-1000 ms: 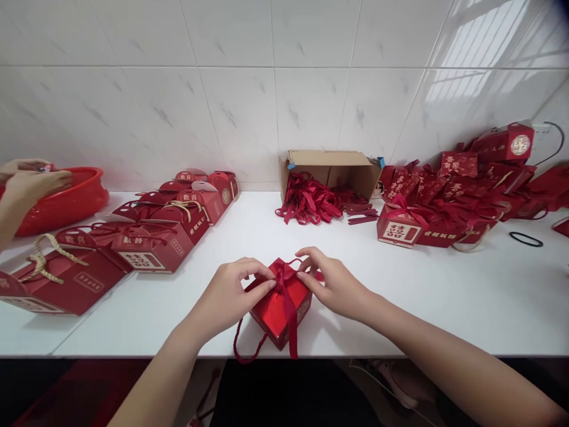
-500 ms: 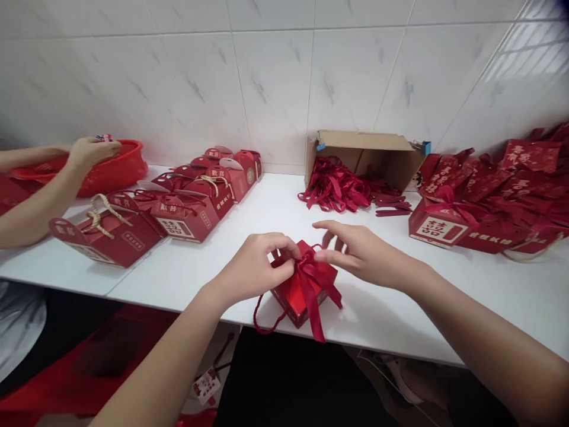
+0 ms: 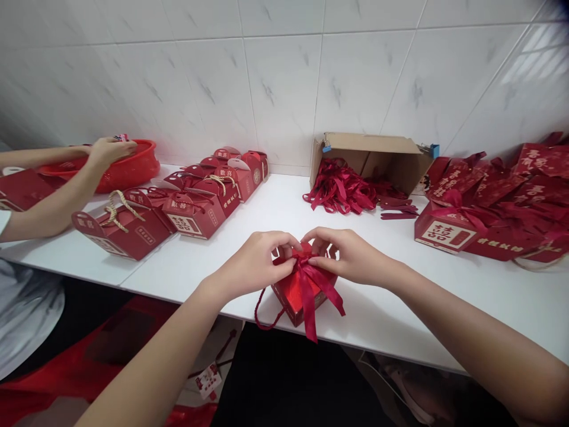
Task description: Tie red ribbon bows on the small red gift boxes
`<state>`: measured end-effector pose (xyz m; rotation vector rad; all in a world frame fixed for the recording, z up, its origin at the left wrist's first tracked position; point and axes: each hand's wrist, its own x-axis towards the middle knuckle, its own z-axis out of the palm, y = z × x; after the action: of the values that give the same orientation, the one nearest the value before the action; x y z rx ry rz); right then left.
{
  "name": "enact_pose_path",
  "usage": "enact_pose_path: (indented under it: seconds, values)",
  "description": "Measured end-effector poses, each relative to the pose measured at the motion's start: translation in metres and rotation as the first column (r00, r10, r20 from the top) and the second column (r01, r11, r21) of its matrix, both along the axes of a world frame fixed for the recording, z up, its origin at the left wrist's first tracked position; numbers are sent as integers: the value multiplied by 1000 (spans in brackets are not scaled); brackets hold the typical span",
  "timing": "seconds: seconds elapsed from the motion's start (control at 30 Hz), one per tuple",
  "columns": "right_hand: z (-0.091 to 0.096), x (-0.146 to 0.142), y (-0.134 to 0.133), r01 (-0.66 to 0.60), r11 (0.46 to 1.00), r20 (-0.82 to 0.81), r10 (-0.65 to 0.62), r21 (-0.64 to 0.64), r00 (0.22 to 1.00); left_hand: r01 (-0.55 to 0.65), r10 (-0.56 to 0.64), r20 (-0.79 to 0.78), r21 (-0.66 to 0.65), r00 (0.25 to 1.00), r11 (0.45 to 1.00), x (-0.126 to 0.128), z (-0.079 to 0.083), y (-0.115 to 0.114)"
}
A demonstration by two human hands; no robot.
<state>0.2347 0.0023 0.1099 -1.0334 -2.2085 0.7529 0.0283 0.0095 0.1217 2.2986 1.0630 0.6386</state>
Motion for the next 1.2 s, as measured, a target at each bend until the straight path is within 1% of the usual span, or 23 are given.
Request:
enact_pose_path:
  seconds: [0.1, 0.2, 0.3, 0.4, 0.47, 0.57, 0.63, 0.7, 0.8, 0.97, 1.2]
  values:
    - [-1, 0, -1, -52, 986, 54, 43, 159, 998, 4, -3, 37, -27, 999, 1000, -2, -4, -2]
    - [-4, 4, 0, -126, 946, 103, 99, 298, 990, 3, 5, 96, -78, 995, 997, -6, -8, -2]
    - [-7, 7, 0, -187, 910, 146, 142, 370, 979, 3, 19, 160, -135, 987, 991, -9, -8, 0]
    - [-10, 7, 1, -222, 883, 226, 136, 414, 965, -2, 32, 186, -156, 982, 988, -10, -6, 2]
    - [-12, 6, 2, -251, 876, 261, 151, 412, 954, -54, 77, 185, -125, 980, 991, -9, -5, 3]
    - [-13, 4, 2, -275, 877, 232, 194, 394, 953, -125, 136, 161, -75, 978, 989, -8, -5, 3]
    - [-12, 2, 2, -282, 886, 214, 215, 369, 953, -103, 113, 132, -74, 985, 992, -8, -5, 2]
    - [-11, 2, 3, -289, 898, 226, 222, 332, 949, -49, 57, 114, -72, 992, 996, -8, -4, 2]
    - [-12, 2, 5, -297, 913, 259, 226, 279, 939, 14, -12, 85, -28, 996, 1000, -8, -2, 2]
    - [-15, 4, 12, -323, 921, 264, 263, 220, 928, 53, -51, -48, 37, 998, 998, -6, 5, 2]
    - [-15, 4, 14, -328, 925, 275, 270, 191, 923, 77, -63, -273, 41, 960, 996, -9, 10, 4]
